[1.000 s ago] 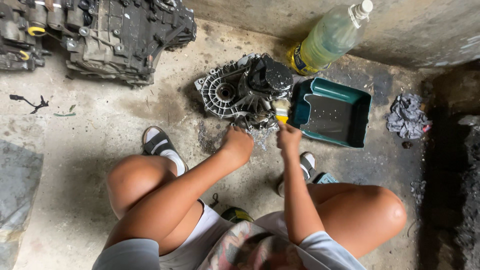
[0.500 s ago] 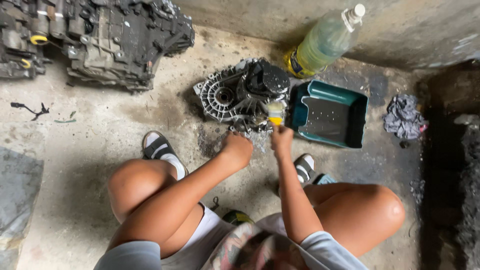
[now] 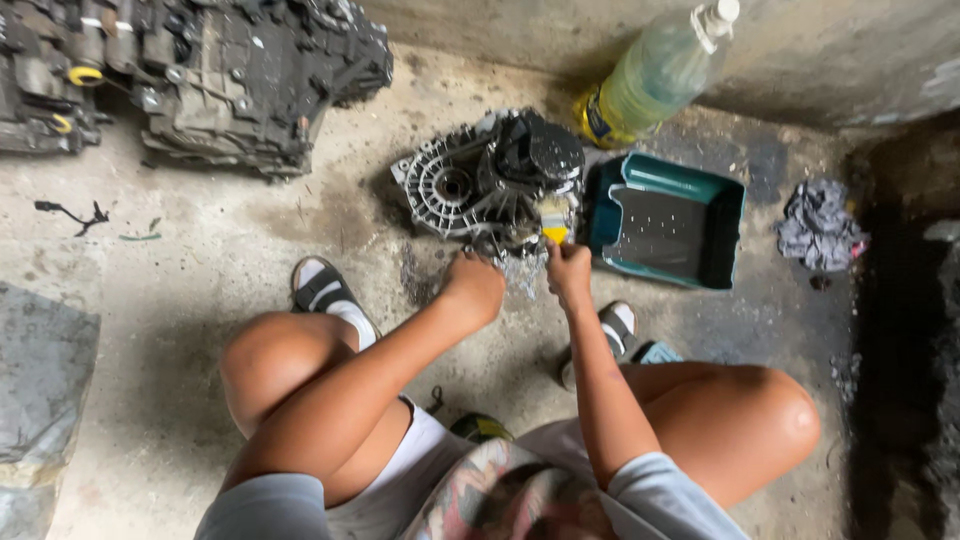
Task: The person sits on the floor and scrubs a greasy transmission housing with a brush, repeatedly dipping the brush into a green tray of soapy water and working the bristles over the metal casting and its black cover to remove grime.
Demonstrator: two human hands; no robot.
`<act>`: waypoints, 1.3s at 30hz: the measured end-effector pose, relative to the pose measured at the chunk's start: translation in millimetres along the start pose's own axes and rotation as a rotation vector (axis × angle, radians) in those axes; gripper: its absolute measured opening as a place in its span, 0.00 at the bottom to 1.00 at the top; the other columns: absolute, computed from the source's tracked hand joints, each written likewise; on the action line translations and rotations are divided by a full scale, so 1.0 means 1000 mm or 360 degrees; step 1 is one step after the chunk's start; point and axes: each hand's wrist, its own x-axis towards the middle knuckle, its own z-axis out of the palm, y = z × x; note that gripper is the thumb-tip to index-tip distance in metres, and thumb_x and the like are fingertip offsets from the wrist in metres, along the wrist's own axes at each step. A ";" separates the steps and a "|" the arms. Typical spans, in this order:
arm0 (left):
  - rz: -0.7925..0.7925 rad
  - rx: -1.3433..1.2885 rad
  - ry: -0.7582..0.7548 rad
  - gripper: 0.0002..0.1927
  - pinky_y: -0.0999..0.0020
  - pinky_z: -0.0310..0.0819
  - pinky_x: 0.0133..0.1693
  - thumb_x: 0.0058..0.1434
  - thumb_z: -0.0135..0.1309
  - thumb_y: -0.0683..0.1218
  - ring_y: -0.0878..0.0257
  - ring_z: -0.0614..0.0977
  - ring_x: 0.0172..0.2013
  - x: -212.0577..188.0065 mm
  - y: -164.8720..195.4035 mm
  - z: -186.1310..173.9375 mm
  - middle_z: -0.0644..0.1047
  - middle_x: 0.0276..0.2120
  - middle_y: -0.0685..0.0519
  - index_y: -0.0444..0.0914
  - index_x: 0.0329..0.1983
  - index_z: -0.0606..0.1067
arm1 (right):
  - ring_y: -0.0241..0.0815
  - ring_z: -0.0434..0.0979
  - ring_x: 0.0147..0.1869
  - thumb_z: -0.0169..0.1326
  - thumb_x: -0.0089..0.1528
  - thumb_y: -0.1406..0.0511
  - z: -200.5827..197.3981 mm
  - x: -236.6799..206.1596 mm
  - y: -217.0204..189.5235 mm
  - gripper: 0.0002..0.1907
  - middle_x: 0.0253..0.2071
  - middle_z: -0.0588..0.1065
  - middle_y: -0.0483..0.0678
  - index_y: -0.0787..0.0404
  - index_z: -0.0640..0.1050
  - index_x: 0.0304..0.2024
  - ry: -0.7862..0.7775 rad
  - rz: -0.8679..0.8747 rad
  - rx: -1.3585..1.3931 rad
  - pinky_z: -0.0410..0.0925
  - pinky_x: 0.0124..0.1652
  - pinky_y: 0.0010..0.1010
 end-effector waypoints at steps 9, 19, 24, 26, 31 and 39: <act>0.0040 -0.0043 -0.0082 0.22 0.48 0.69 0.55 0.63 0.49 0.46 0.44 0.77 0.56 0.001 0.004 -0.006 0.77 0.56 0.38 0.34 0.58 0.75 | 0.32 0.62 0.16 0.60 0.66 0.60 0.007 0.004 0.008 0.14 0.21 0.72 0.44 0.68 0.79 0.37 -0.0044 -0.0089 0.0025 0.55 0.16 0.31; 0.0055 0.0074 -0.0047 0.23 0.47 0.68 0.54 0.62 0.49 0.48 0.42 0.78 0.54 0.008 0.011 -0.005 0.76 0.55 0.36 0.32 0.58 0.74 | 0.46 0.75 0.35 0.60 0.67 0.62 0.005 0.004 0.008 0.18 0.31 0.76 0.58 0.76 0.81 0.41 0.0140 -0.0476 -0.0157 0.67 0.36 0.38; 0.0076 0.0056 -0.0032 0.22 0.48 0.68 0.55 0.63 0.48 0.47 0.43 0.78 0.54 0.007 0.011 -0.006 0.77 0.54 0.37 0.32 0.58 0.74 | 0.66 0.81 0.40 0.58 0.66 0.64 -0.003 0.007 0.010 0.11 0.35 0.80 0.64 0.66 0.85 0.44 -0.0048 -0.0315 -0.0322 0.71 0.41 0.50; 0.0080 0.0043 -0.0037 0.23 0.49 0.68 0.55 0.63 0.47 0.47 0.43 0.78 0.54 0.008 0.011 -0.005 0.77 0.55 0.37 0.32 0.58 0.74 | 0.55 0.85 0.39 0.54 0.61 0.69 -0.005 0.009 0.015 0.11 0.35 0.82 0.59 0.60 0.85 0.43 0.0159 -0.0661 -0.0440 0.75 0.40 0.44; 0.0072 -0.0033 -0.0108 0.22 0.49 0.68 0.56 0.66 0.45 0.48 0.43 0.77 0.55 0.005 0.005 -0.004 0.76 0.56 0.36 0.32 0.59 0.73 | 0.67 0.80 0.38 0.58 0.63 0.62 -0.046 0.028 0.024 0.10 0.31 0.78 0.66 0.63 0.82 0.38 0.0093 -0.0782 -0.0965 0.73 0.38 0.52; 0.0014 -0.0070 -0.0108 0.26 0.51 0.69 0.55 0.66 0.49 0.56 0.44 0.77 0.55 -0.019 -0.018 -0.007 0.76 0.55 0.38 0.32 0.59 0.71 | 0.67 0.79 0.39 0.55 0.68 0.56 -0.232 0.119 0.006 0.15 0.35 0.78 0.64 0.60 0.82 0.44 0.0299 -0.0792 -0.1532 0.72 0.40 0.54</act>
